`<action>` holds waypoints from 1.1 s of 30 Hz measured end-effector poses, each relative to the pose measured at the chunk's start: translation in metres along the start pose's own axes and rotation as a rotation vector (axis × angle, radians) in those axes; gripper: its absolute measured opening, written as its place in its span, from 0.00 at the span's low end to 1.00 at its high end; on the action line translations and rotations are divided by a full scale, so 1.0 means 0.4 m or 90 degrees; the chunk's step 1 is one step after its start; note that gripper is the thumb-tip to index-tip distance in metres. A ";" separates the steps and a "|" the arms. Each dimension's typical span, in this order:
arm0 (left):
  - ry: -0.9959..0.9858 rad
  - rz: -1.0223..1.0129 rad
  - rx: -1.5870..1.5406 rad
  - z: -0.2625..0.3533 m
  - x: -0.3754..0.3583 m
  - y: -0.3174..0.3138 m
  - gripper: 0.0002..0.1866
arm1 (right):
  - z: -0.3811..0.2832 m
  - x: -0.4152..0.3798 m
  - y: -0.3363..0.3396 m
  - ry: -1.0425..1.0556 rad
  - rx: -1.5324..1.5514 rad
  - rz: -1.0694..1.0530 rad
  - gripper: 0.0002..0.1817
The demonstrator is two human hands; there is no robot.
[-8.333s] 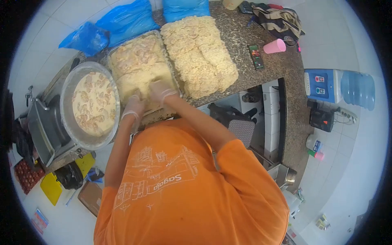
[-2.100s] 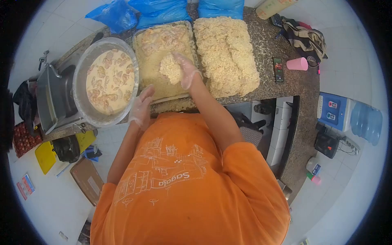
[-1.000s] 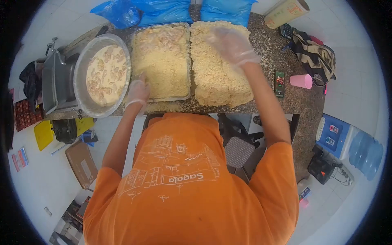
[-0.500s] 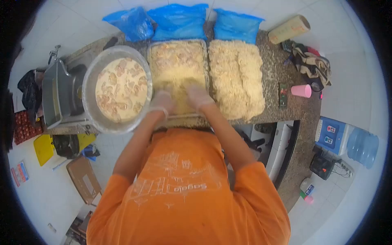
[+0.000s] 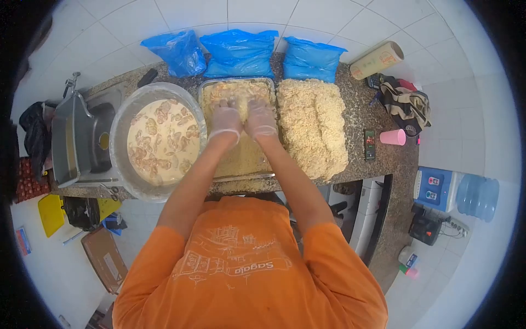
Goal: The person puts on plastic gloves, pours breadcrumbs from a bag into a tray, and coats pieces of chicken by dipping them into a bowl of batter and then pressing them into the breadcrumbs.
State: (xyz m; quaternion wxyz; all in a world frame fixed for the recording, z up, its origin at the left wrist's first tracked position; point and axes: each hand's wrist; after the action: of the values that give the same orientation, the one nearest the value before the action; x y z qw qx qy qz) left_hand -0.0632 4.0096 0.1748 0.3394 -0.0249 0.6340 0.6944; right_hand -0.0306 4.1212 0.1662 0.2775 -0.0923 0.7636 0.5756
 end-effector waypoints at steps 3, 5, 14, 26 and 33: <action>-0.001 0.009 0.032 -0.023 0.027 -0.038 0.24 | 0.041 0.025 -0.048 0.132 -0.002 -0.025 0.38; -0.095 -0.132 0.134 -0.034 -0.026 -0.034 0.22 | 0.086 0.024 -0.106 0.190 -0.024 -0.054 0.37; 0.153 -0.264 -0.165 0.010 -0.279 -0.189 0.37 | 0.126 -0.236 -0.260 0.031 0.269 -0.053 0.36; 0.122 -0.010 -0.230 -0.023 -0.145 -0.156 0.48 | 0.057 -0.143 -0.210 0.102 0.300 0.057 0.40; 0.081 -0.037 -0.298 -0.063 -0.097 -0.166 0.50 | 0.017 -0.141 -0.142 0.112 0.170 -0.058 0.47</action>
State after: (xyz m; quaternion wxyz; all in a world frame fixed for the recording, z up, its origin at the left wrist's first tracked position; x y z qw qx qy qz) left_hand -0.0101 3.9678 0.1306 0.3037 -0.1652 0.4750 0.8093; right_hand 0.0443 4.0992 0.1477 0.2449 -0.1390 0.8499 0.4454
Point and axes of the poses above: each hand's wrist, its own x-axis towards the middle knuckle, its own y-axis out of the back of the hand, z = x × y, and after that the axes turned 15 degrees about -z, right-handed
